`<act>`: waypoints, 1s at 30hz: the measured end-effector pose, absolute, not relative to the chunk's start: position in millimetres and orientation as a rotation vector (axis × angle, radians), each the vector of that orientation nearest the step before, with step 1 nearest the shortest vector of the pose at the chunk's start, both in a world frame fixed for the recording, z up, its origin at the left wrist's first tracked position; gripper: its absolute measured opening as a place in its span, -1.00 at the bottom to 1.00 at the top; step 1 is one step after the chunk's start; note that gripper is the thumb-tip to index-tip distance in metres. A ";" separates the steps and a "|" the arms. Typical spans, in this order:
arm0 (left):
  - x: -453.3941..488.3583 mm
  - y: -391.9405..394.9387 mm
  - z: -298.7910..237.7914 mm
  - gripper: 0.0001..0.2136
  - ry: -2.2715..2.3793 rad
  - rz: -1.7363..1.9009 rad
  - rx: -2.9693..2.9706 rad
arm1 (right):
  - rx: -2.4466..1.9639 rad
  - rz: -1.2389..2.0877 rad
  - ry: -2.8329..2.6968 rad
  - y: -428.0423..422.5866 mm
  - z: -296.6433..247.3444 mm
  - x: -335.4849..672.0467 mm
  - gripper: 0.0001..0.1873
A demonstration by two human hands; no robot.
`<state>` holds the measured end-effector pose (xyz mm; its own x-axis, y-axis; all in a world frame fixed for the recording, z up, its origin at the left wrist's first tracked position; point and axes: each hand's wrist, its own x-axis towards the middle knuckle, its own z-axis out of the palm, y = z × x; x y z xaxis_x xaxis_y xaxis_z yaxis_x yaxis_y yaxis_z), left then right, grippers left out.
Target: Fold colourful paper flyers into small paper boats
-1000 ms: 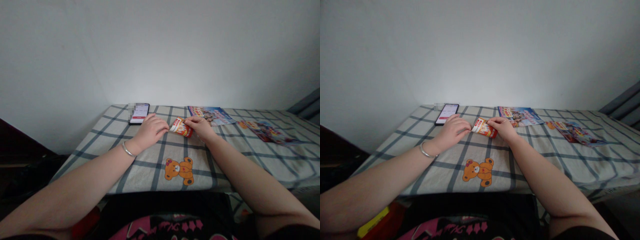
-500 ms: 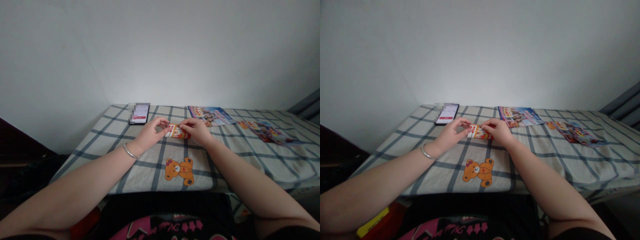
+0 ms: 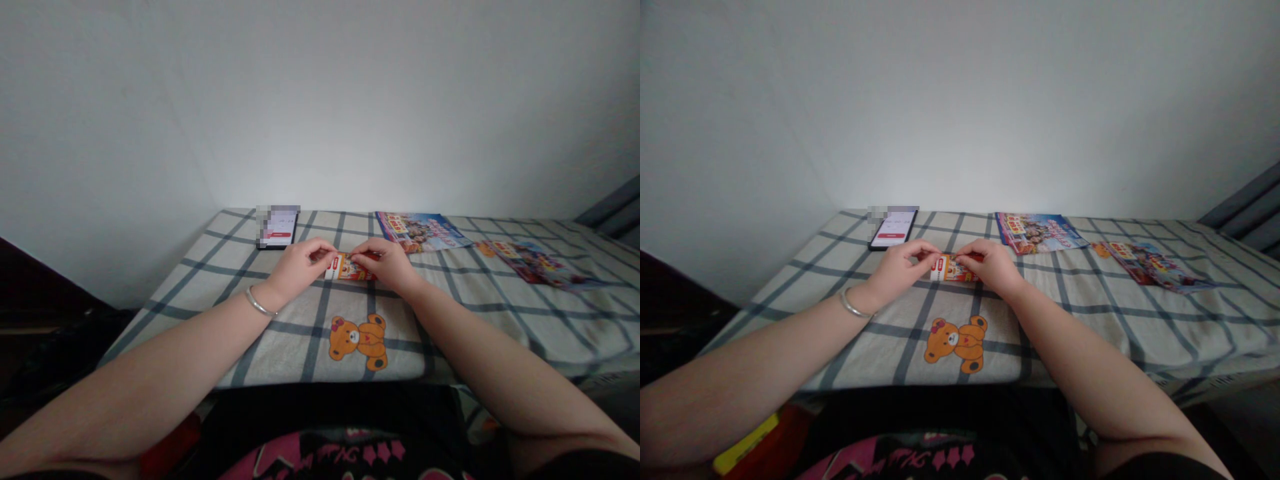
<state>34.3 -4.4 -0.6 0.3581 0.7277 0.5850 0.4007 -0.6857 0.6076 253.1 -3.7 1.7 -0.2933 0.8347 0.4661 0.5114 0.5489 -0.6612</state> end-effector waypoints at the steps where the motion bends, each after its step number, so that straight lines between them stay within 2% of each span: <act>1: 33.9 -3.6 -1.3 -0.90 1.009 1.255 2.267 | -1.095 0.501 -1.971 -3.4 1.4 253.1 -0.92; 9: 28.4 7.1 -7.6 -0.90 1.085 1.285 2.197 | -1.176 0.465 -2.071 -3.8 1.9 260.7 -0.78; 12: 26.2 13.1 -10.3 -0.90 1.093 1.283 2.133 | -1.227 0.486 -2.005 -0.6 -0.5 266.0 -0.79; 18: 24.6 20.6 -15.5 -0.90 1.054 1.262 2.049 | -1.225 0.731 -1.787 6.0 -5.4 268.7 -0.85; 30: 22.3 21.0 -11.1 -0.88 1.216 1.120 2.297 | -1.308 0.628 -1.803 6.5 -2.2 267.3 -0.90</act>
